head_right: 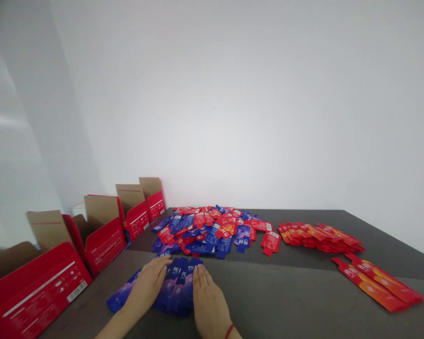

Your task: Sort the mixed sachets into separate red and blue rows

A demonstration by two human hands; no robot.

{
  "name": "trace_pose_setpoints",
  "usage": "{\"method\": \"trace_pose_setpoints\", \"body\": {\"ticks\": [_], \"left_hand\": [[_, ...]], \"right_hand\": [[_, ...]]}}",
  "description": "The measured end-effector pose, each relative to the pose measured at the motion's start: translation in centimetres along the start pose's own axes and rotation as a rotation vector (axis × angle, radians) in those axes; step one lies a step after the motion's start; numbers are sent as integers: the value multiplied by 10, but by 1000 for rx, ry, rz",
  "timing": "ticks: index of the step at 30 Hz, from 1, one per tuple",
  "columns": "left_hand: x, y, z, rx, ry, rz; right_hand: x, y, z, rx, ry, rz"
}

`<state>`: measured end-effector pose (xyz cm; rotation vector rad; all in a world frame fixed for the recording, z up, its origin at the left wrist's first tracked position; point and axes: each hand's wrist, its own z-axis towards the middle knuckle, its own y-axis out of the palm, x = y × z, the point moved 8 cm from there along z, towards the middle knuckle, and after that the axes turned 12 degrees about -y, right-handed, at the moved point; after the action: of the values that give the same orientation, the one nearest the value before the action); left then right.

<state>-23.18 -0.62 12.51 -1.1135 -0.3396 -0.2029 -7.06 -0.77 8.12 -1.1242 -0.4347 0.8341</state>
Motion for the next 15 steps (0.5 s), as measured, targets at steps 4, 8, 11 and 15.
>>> {"method": "trace_pose_setpoints", "body": {"ticks": [4,8,11,15], "left_hand": [[-85,-11,-1,-13,-255,94],[-145,-6,-11,-3,-457,-11],[-153,-1,-17,58,-515,-151],[-133,5,-17,47,-452,-234]], "right_hand": [[-29,25,23,-90,116,116],[-37,42,16,-73,199,289],[-37,45,12,-41,186,317],[-42,48,15,-64,180,314]]}}
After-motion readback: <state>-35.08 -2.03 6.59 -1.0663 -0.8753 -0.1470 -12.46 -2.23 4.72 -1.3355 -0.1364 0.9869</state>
